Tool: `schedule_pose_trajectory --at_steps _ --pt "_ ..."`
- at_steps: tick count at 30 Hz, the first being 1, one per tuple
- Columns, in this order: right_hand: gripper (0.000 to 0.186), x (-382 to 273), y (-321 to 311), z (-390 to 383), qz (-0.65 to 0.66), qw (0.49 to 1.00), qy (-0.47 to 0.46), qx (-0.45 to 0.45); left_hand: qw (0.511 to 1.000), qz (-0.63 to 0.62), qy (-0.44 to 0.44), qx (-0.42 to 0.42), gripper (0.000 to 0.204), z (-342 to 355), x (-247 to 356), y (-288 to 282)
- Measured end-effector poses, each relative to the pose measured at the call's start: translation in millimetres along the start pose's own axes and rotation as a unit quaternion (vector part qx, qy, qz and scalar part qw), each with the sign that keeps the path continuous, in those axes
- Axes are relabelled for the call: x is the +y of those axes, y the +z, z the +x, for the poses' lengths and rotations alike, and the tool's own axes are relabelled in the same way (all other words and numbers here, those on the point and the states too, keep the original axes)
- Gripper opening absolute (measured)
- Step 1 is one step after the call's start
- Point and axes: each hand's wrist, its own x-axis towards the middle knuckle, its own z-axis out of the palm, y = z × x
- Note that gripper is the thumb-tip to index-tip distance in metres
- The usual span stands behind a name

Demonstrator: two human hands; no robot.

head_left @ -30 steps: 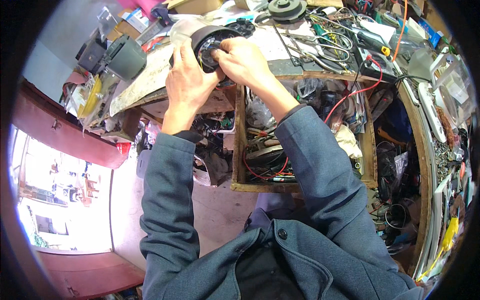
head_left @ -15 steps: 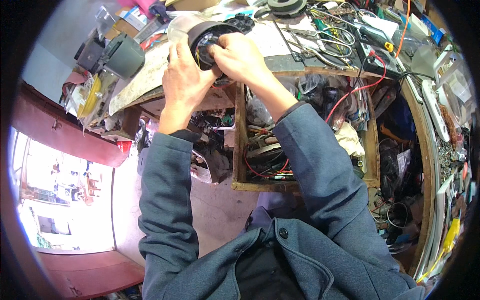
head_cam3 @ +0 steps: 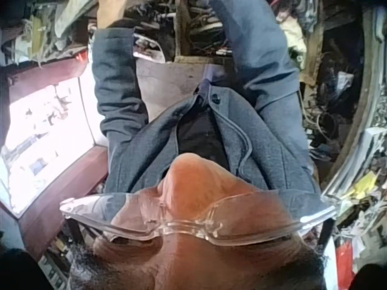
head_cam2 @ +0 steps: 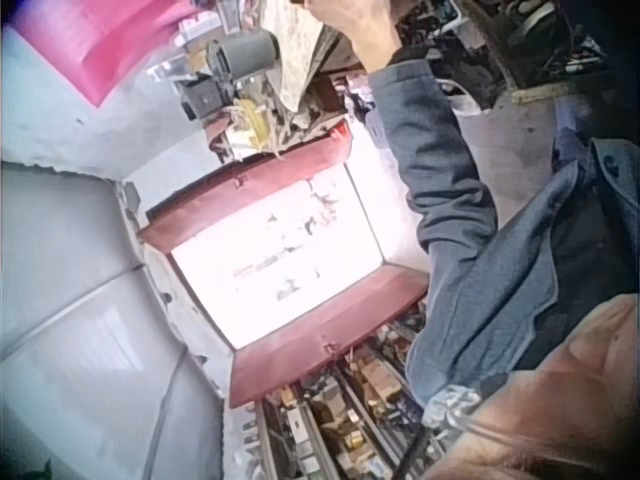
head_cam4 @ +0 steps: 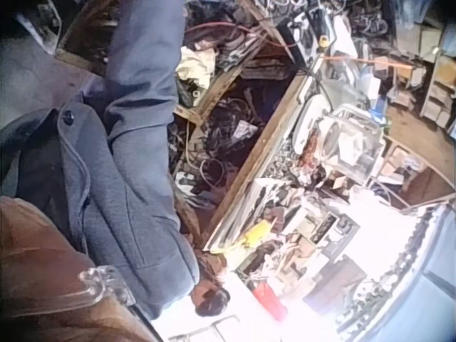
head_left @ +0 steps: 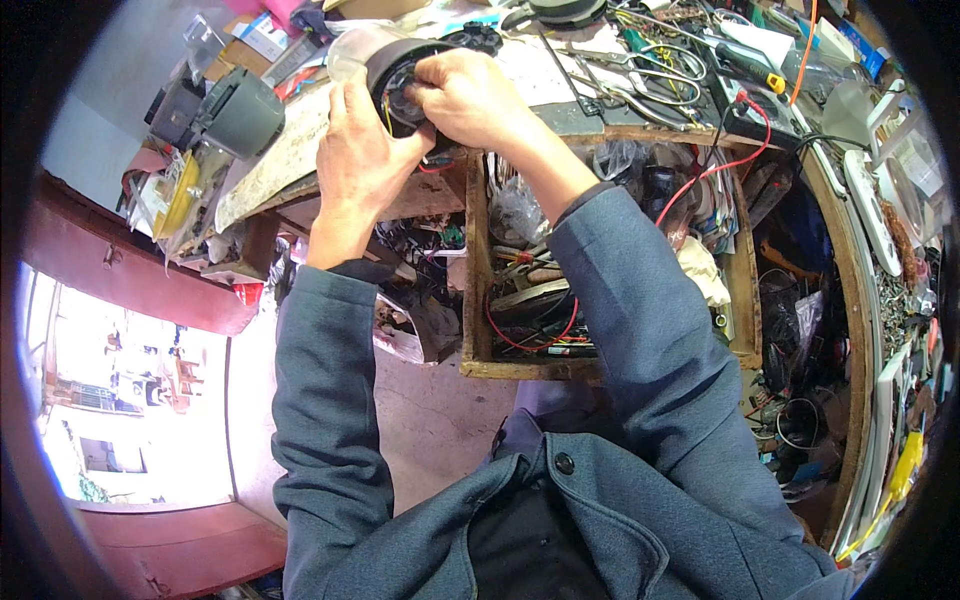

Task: The person works on the internal wiring of a small black cylindrical device on a cluttered workbench. They strip and twist wires, connect them to terminals, and use a screwdriver to tighten connections inside the device.

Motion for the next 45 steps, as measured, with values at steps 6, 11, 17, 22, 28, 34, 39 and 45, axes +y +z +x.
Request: schedule_pose_trajectory --at_steps 6,11,17,22,28,34,39,45 --pt "0.026 -3.5 2.7 -9.0 -0.023 0.998 -0.017 -0.063 1.000 0.007 0.003 -0.004 0.092 1.6 -1.2 2.6" --pt "0.032 -10.8 -15.9 -7.6 -0.025 0.994 0.069 -0.081 1.000 0.018 -0.001 -0.010 0.094 -1.0 0.0 -0.8" --pt "0.035 -15.0 -6.3 -14.9 0.029 0.991 0.126 0.020 1.000 0.010 0.015 0.007 0.092 -1.8 -0.3 2.2" --pt "0.035 -22.3 -3.2 -7.5 -0.020 0.992 0.126 0.022 1.000 0.007 0.012 0.007 0.092 -3.3 -1.2 1.4" --pt "0.031 -30.7 -6.0 -5.6 -0.066 0.990 0.124 0.023 1.000 0.011 0.014 0.008 0.093 -4.1 -1.8 2.0" --pt "0.028 -23.2 -6.2 -0.7 -0.081 0.991 0.108 -0.002 1.000 0.018 0.021 0.013 0.094 -4.8 -2.9 1.8" --pt "0.028 -21.2 -3.1 -1.0 -0.067 0.990 0.127 0.015 1.000 0.020 0.015 0.008 0.095 -4.8 -3.5 3.3" --pt "0.036 -17.1 -2.4 2.3 -0.065 0.993 0.097 0.007 1.000 0.015 0.006 0.002 0.094 -4.4 -1.4 1.1"
